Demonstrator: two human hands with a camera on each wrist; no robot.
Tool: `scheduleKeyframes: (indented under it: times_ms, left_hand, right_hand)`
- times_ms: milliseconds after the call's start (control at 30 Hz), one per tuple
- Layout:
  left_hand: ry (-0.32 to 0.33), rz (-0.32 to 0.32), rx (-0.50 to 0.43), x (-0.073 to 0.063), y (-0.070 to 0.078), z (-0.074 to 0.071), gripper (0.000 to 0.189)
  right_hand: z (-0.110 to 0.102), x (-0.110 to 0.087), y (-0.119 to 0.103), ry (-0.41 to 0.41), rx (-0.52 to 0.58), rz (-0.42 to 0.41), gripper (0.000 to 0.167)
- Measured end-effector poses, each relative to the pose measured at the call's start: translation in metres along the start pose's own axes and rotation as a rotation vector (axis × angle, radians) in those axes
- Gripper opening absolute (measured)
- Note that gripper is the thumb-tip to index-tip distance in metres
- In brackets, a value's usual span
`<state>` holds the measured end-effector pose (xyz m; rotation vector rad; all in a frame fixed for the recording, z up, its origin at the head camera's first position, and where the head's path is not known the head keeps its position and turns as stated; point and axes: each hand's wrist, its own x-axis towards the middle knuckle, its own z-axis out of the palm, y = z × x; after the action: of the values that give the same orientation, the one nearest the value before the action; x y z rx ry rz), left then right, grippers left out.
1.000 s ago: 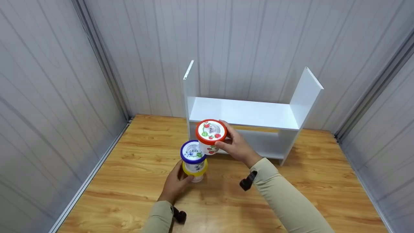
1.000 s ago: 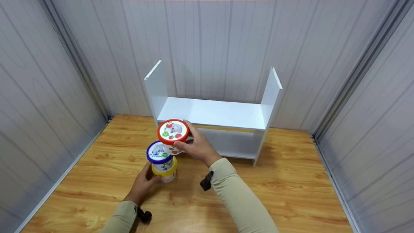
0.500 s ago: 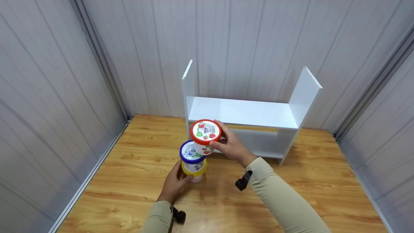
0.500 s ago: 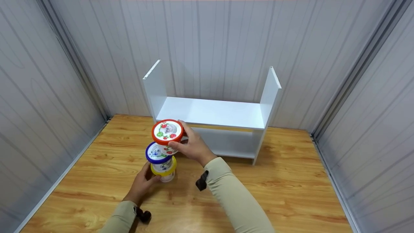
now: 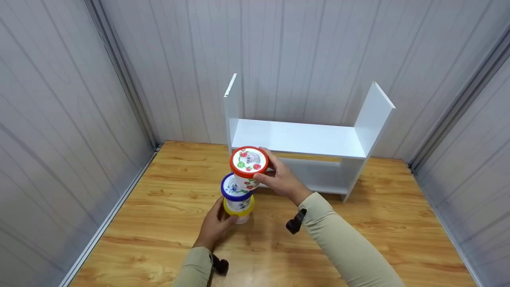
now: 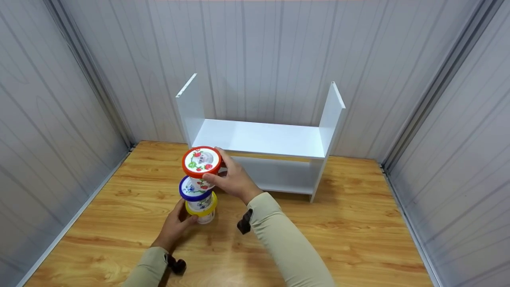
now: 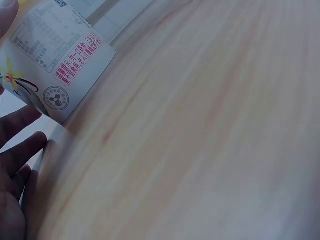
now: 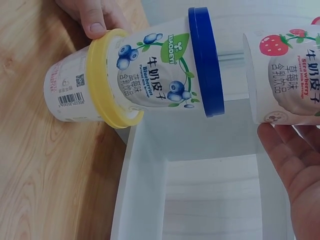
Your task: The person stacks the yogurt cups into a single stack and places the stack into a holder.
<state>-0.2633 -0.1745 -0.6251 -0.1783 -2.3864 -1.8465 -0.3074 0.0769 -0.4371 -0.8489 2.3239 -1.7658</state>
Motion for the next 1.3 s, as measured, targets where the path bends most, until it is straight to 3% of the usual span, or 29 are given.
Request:
scheduleKeyframes:
  times_ms: [433, 900, 1300]
  left_hand:
    - [0.015, -0.043, 0.041, 0.002, 0.001, 0.001, 0.09]
    - [0.022, -0.092, 0.045, -0.001, 0.001, 0.0, 0.095]
    - [0.027, -0.066, 0.092, -0.001, 0.002, 0.0, 0.094]
  right_hand:
    - [0.008, 0.006, 0.001, -0.032, 0.016, -0.042, 0.096]
    - [0.018, 0.009, 0.001, -0.043, 0.052, -0.029, 0.094]
    - [0.024, 0.013, 0.005, -0.049, 0.05, -0.041, 0.09]
